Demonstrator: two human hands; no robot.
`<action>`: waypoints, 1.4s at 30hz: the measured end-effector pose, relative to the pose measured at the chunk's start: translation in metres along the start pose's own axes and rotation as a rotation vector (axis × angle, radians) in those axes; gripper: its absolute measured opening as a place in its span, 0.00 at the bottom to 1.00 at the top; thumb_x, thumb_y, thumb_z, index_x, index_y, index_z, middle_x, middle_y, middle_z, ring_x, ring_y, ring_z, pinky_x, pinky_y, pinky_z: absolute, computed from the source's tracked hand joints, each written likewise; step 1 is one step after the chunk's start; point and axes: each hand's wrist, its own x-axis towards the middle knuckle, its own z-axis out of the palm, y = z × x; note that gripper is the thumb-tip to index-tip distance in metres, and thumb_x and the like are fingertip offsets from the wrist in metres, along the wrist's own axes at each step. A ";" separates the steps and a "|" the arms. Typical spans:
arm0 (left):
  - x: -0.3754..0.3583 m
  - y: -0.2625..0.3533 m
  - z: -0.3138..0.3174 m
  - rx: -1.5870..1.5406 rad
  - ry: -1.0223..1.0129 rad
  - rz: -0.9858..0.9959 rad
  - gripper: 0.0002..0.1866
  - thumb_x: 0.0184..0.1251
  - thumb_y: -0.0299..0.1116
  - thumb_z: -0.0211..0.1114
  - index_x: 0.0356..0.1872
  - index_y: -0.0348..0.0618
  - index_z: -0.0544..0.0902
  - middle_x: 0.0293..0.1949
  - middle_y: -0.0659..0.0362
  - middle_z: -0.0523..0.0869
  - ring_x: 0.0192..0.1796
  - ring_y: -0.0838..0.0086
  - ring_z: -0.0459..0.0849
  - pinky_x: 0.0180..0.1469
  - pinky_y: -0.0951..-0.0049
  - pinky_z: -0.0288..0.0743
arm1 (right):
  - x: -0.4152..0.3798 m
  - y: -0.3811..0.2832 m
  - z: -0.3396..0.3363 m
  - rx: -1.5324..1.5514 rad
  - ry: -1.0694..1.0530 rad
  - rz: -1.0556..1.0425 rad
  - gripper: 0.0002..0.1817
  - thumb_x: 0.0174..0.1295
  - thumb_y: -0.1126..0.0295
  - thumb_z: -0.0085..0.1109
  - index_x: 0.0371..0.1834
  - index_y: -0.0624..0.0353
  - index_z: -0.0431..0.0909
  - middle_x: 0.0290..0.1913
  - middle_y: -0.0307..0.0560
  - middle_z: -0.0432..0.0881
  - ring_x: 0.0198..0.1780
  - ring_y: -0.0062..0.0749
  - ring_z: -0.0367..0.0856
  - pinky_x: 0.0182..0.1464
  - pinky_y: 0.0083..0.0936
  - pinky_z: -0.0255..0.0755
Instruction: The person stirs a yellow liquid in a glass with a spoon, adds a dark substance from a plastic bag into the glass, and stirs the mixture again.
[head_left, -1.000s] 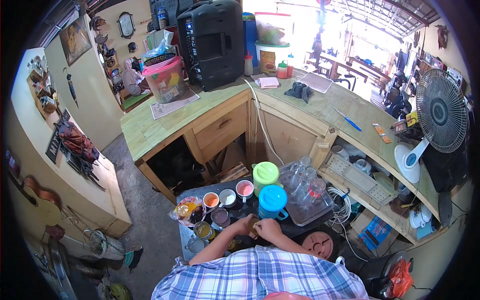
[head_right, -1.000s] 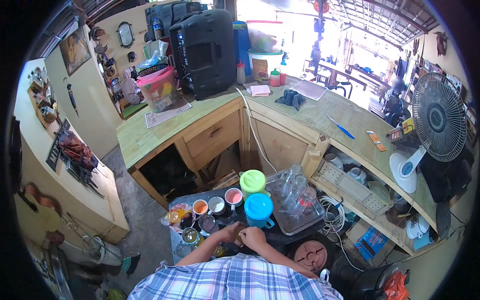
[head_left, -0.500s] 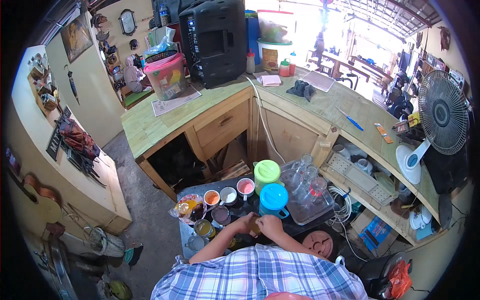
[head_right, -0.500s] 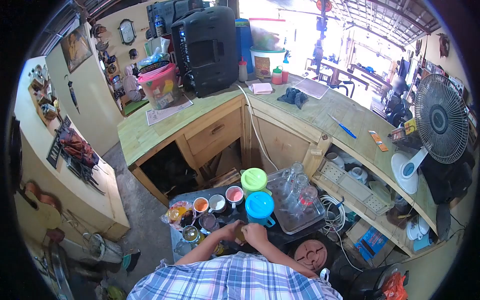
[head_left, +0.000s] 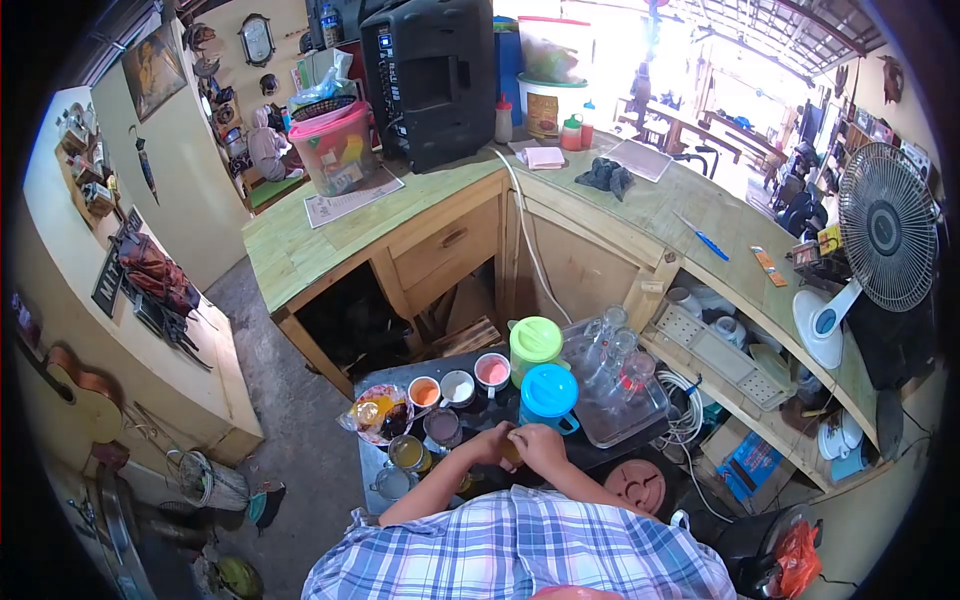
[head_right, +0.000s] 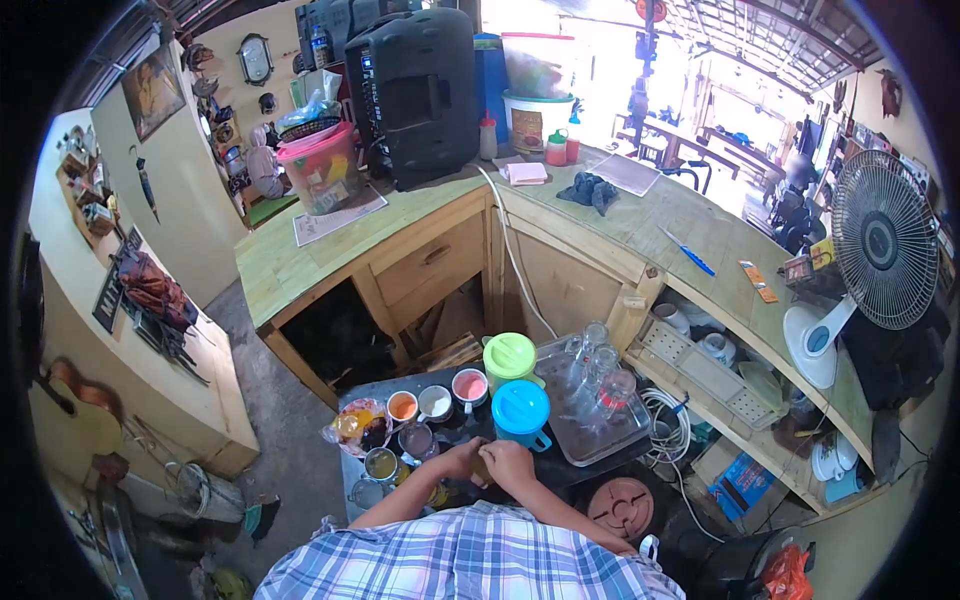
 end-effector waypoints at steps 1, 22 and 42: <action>0.000 0.001 -0.001 0.005 -0.014 -0.008 0.55 0.28 0.41 0.85 0.63 0.40 0.62 0.54 0.47 0.78 0.58 0.55 0.77 0.59 0.62 0.72 | 0.001 0.003 0.001 -0.075 -0.016 0.001 0.10 0.58 0.61 0.57 0.31 0.53 0.86 0.33 0.51 0.84 0.35 0.48 0.82 0.37 0.42 0.76; 0.000 0.004 -0.003 0.001 -0.042 -0.014 0.56 0.29 0.42 0.84 0.64 0.40 0.61 0.57 0.47 0.77 0.60 0.55 0.76 0.60 0.63 0.71 | -0.004 0.001 0.005 -0.014 -0.132 0.048 0.11 0.56 0.61 0.58 0.31 0.54 0.86 0.32 0.52 0.83 0.34 0.50 0.82 0.37 0.41 0.76; 0.001 0.004 -0.003 0.027 -0.027 -0.004 0.56 0.29 0.42 0.84 0.63 0.38 0.61 0.56 0.46 0.77 0.59 0.55 0.76 0.60 0.64 0.71 | 0.004 0.003 0.008 0.057 -0.023 0.002 0.11 0.57 0.62 0.57 0.30 0.56 0.84 0.31 0.53 0.82 0.33 0.50 0.82 0.37 0.41 0.76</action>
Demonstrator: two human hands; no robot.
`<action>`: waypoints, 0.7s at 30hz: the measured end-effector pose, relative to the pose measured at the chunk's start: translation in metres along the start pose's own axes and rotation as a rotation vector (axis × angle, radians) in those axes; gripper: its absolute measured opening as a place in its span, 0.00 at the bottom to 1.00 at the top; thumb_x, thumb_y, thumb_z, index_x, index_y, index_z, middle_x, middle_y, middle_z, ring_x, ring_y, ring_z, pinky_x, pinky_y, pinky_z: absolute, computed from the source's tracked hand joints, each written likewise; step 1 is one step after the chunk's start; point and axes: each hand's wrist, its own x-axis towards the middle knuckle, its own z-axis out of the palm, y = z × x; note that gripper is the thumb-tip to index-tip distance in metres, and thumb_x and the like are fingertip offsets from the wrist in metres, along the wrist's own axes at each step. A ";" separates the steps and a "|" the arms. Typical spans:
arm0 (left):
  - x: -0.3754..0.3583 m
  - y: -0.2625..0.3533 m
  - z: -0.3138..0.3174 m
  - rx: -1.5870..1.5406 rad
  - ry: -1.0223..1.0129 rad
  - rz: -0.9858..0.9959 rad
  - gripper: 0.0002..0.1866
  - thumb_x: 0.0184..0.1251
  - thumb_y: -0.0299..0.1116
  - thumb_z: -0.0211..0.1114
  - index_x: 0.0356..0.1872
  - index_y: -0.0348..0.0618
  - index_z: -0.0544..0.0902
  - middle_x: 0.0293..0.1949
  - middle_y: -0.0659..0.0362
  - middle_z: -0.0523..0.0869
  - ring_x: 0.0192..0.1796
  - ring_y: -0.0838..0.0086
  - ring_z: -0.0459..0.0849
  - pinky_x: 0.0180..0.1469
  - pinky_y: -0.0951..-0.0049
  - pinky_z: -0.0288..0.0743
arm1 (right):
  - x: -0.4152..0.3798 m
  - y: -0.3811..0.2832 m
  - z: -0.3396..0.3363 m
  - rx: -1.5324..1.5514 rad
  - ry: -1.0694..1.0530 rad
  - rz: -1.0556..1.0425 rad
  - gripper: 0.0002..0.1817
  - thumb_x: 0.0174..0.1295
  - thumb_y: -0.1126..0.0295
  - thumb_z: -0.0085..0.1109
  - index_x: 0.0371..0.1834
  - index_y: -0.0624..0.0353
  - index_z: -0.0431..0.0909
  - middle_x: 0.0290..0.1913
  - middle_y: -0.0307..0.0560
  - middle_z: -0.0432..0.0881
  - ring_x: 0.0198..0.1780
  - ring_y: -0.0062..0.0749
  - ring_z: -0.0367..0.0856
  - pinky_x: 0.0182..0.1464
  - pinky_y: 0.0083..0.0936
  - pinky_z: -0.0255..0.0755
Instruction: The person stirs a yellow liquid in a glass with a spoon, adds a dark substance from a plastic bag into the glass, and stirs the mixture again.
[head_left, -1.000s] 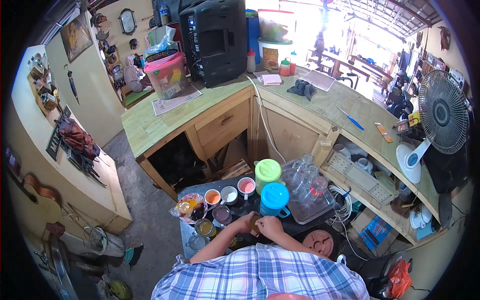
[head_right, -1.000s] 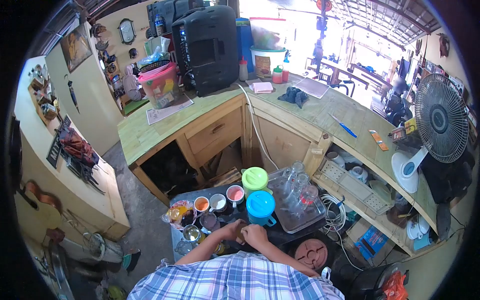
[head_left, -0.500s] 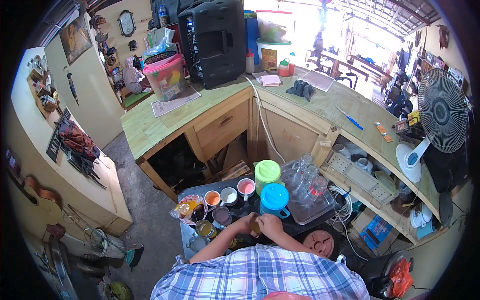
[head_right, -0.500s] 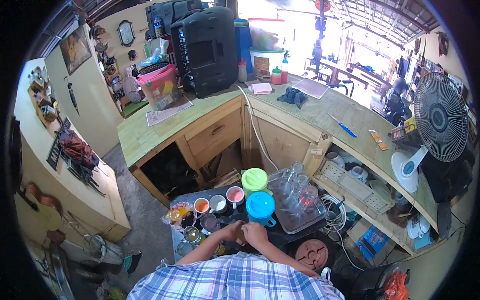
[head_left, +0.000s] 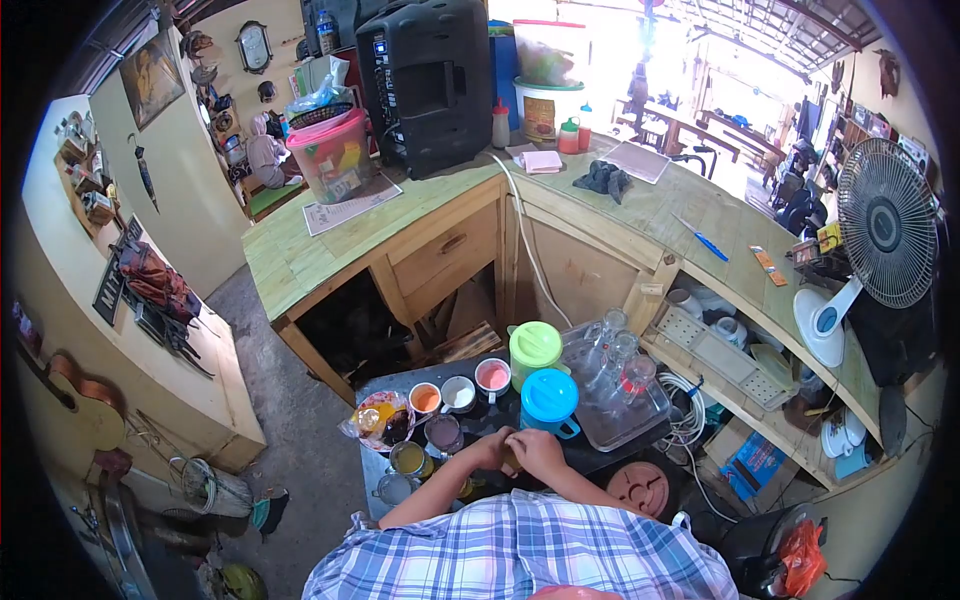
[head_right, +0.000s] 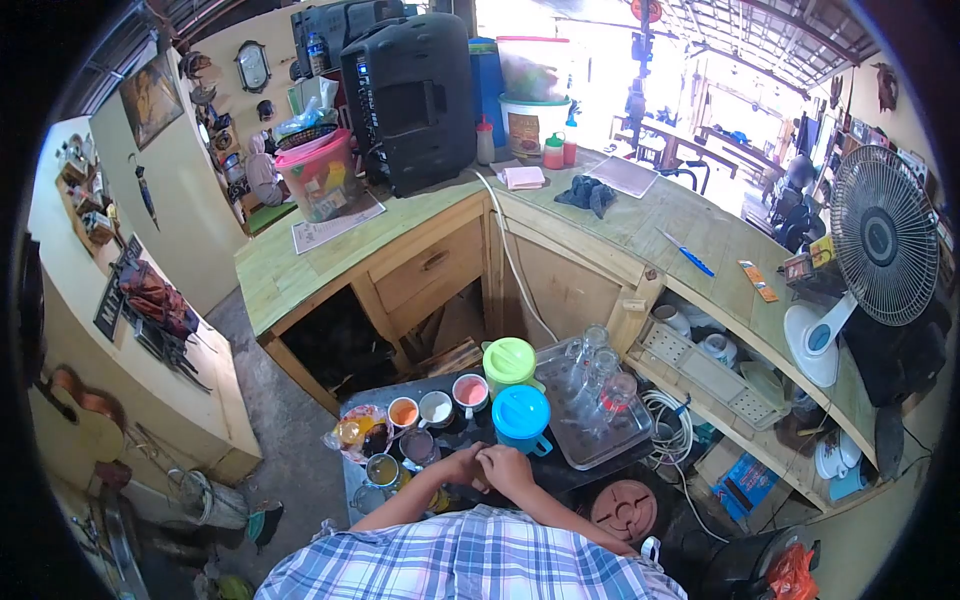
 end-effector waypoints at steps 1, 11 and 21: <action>0.001 -0.001 0.001 -0.013 -0.011 0.002 0.56 0.28 0.42 0.84 0.63 0.38 0.61 0.56 0.46 0.77 0.59 0.55 0.76 0.61 0.64 0.70 | 0.002 -0.001 -0.001 0.040 0.095 -0.011 0.11 0.56 0.62 0.58 0.29 0.57 0.84 0.30 0.53 0.83 0.32 0.50 0.82 0.36 0.41 0.76; 0.002 -0.003 0.001 0.019 -0.021 -0.047 0.56 0.28 0.42 0.85 0.63 0.39 0.61 0.57 0.47 0.77 0.59 0.55 0.76 0.60 0.64 0.71 | 0.001 0.003 -0.001 -0.004 0.066 0.000 0.12 0.57 0.60 0.57 0.30 0.55 0.85 0.31 0.52 0.83 0.34 0.49 0.83 0.37 0.42 0.77; -0.001 0.003 0.000 0.030 -0.016 -0.050 0.56 0.29 0.42 0.84 0.64 0.39 0.60 0.57 0.46 0.76 0.60 0.55 0.76 0.60 0.63 0.71 | -0.003 0.003 0.000 -0.078 -0.042 0.052 0.12 0.55 0.60 0.59 0.29 0.57 0.85 0.30 0.53 0.82 0.32 0.50 0.82 0.36 0.43 0.75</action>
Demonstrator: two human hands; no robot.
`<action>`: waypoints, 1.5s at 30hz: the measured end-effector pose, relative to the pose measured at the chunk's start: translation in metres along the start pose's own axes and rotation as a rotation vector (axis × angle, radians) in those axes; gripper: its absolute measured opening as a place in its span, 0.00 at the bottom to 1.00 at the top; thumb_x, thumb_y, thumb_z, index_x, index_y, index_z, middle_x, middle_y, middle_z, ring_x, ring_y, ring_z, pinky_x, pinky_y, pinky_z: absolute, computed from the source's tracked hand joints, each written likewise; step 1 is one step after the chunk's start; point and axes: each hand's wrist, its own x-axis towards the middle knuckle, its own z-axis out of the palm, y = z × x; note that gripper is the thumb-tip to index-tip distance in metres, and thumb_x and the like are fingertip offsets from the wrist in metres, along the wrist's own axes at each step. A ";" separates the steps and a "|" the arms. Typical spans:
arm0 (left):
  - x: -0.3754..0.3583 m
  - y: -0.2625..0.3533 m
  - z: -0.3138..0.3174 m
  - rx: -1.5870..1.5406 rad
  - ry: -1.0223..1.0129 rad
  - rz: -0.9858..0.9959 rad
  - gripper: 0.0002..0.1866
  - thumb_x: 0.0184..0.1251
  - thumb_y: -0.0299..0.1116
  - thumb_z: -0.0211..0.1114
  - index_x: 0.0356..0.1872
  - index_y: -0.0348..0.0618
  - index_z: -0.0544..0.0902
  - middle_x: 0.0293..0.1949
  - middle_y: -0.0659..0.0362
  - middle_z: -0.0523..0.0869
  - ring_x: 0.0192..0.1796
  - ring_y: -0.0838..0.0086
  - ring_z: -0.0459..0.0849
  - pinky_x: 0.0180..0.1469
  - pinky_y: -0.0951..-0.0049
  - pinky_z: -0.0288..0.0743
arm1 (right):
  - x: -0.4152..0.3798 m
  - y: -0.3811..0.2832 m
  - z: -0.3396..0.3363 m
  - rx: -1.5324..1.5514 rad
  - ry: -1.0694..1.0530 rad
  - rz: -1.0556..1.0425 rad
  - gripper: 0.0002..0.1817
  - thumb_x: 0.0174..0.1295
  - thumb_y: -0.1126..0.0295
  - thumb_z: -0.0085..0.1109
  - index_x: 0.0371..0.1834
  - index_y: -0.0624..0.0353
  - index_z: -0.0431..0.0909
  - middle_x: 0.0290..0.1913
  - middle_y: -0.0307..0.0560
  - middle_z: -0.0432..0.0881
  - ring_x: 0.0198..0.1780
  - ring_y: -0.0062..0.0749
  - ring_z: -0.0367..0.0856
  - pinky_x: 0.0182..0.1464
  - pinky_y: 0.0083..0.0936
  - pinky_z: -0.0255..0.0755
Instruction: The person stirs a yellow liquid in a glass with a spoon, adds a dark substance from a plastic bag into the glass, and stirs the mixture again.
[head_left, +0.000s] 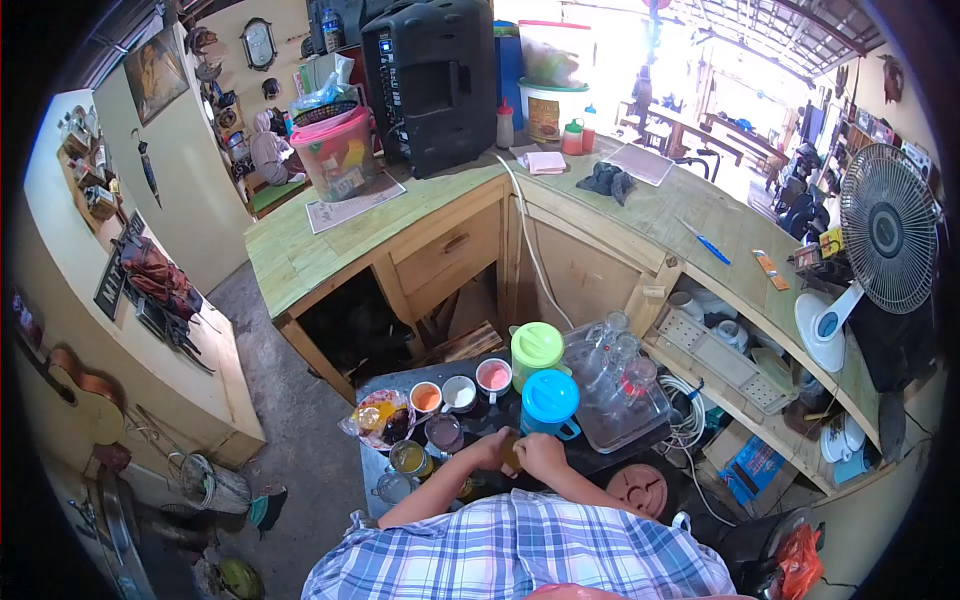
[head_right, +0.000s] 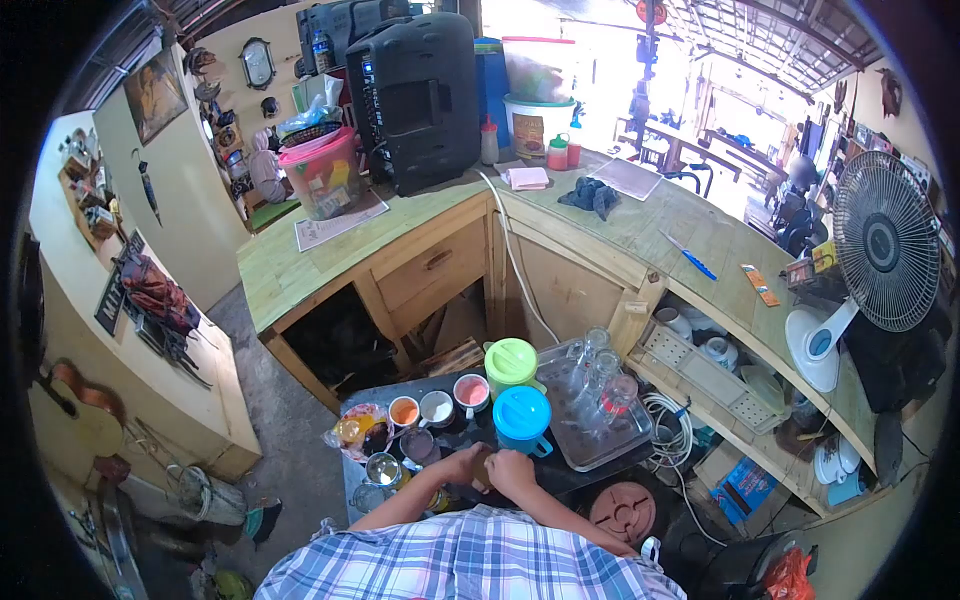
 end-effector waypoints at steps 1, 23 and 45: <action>0.000 0.001 -0.001 0.015 0.011 -0.011 0.56 0.29 0.42 0.84 0.64 0.39 0.61 0.57 0.46 0.76 0.60 0.55 0.76 0.61 0.63 0.70 | -0.001 0.000 0.001 -0.066 -0.106 0.038 0.12 0.55 0.60 0.59 0.29 0.57 0.85 0.29 0.53 0.82 0.32 0.50 0.82 0.36 0.43 0.75; -0.012 0.015 0.003 0.179 0.160 -0.062 0.72 0.27 0.42 0.85 0.73 0.43 0.41 0.60 0.38 0.72 0.62 0.44 0.72 0.64 0.56 0.67 | -0.005 -0.005 -0.009 0.141 0.109 -0.006 0.10 0.55 0.62 0.61 0.30 0.57 0.86 0.31 0.52 0.83 0.33 0.49 0.81 0.37 0.41 0.75; -0.123 0.053 -0.010 -0.143 0.793 0.219 0.35 0.53 0.29 0.71 0.64 0.41 0.66 0.47 0.51 0.82 0.51 0.62 0.82 0.55 0.65 0.74 | -0.014 0.000 -0.006 -0.008 -0.018 -0.017 0.11 0.54 0.61 0.62 0.29 0.57 0.86 0.30 0.51 0.82 0.33 0.47 0.81 0.37 0.39 0.74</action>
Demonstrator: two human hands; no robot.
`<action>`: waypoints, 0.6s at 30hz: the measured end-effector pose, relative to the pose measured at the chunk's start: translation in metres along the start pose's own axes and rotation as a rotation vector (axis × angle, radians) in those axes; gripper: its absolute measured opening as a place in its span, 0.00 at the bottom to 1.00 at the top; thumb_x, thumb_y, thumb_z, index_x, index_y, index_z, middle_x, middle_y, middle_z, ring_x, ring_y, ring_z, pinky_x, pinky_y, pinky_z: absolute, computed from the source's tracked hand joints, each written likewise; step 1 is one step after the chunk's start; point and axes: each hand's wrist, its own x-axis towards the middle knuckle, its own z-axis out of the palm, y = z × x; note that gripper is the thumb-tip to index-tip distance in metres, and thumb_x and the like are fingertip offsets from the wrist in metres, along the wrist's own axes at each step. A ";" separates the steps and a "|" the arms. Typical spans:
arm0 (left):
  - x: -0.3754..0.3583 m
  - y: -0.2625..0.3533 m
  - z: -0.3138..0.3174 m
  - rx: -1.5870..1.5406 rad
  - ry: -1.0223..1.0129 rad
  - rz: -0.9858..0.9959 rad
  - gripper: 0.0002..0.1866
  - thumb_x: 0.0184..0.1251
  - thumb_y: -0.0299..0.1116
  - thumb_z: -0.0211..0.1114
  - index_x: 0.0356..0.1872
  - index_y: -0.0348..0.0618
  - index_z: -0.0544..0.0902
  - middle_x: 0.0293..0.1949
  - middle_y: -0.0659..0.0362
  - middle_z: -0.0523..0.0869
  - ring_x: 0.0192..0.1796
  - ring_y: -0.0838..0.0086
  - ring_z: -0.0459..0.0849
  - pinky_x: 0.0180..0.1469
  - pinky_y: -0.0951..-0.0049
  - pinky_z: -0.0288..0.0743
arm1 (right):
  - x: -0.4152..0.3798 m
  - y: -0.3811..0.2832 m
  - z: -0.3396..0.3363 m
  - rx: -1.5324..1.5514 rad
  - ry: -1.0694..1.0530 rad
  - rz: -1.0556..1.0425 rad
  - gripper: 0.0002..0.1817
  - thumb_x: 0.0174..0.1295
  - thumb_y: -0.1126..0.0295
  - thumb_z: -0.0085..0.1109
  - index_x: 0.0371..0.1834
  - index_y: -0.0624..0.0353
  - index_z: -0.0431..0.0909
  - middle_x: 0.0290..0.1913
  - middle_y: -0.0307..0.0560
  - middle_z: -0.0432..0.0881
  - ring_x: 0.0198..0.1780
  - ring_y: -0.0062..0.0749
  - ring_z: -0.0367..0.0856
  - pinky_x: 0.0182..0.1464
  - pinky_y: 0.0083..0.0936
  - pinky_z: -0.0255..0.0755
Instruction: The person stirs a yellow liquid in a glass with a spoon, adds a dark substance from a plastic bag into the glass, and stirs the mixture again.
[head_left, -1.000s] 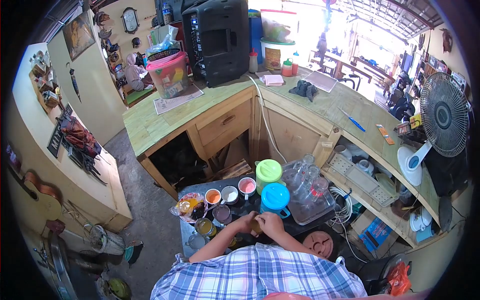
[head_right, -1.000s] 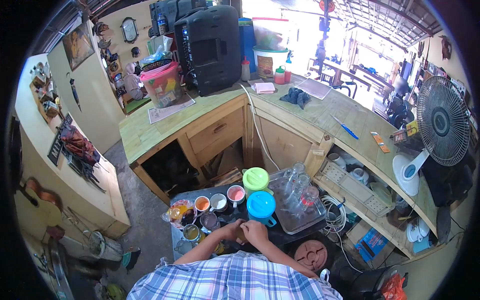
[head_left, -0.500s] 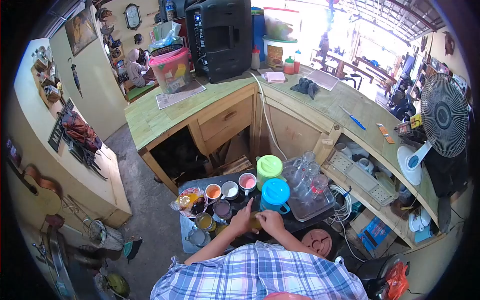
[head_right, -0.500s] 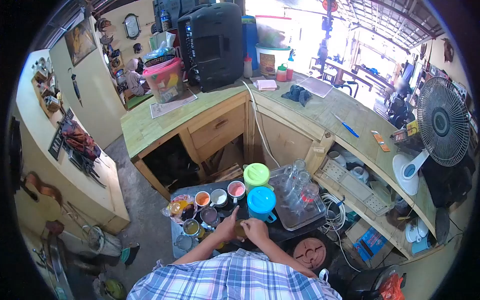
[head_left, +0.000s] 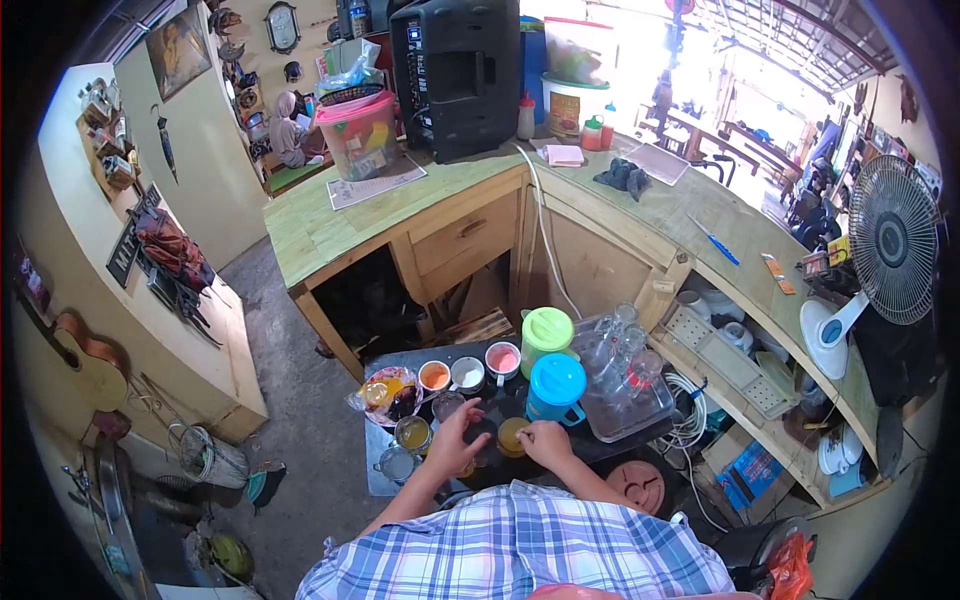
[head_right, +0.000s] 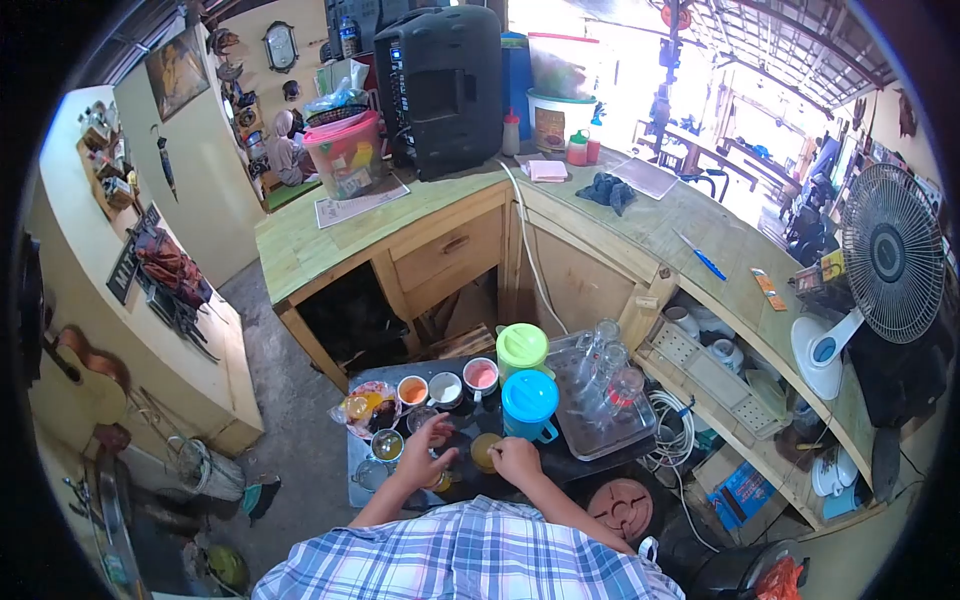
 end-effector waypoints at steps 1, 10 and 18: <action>-0.002 -0.001 -0.006 0.012 0.052 0.009 0.34 0.53 0.29 0.70 0.63 0.41 0.67 0.46 0.52 0.83 0.49 0.64 0.82 0.53 0.66 0.75 | 0.001 -0.002 -0.001 0.110 0.007 0.013 0.11 0.54 0.61 0.63 0.29 0.57 0.86 0.29 0.51 0.82 0.32 0.47 0.81 0.37 0.39 0.74; -0.016 -0.009 -0.049 0.052 0.348 -0.008 0.23 0.52 0.18 0.62 0.53 0.38 0.74 0.39 0.55 0.85 0.43 0.69 0.85 0.47 0.71 0.77 | 0.002 -0.002 0.000 0.159 0.079 -0.004 0.10 0.55 0.63 0.63 0.29 0.59 0.86 0.28 0.51 0.82 0.32 0.47 0.81 0.35 0.37 0.74; -0.023 -0.012 -0.060 0.118 0.410 -0.023 0.21 0.51 0.14 0.58 0.49 0.38 0.77 0.37 0.52 0.85 0.41 0.65 0.85 0.44 0.70 0.77 | 0.003 0.000 0.001 0.075 0.049 -0.024 0.11 0.55 0.63 0.63 0.28 0.61 0.85 0.28 0.52 0.82 0.32 0.47 0.81 0.36 0.38 0.75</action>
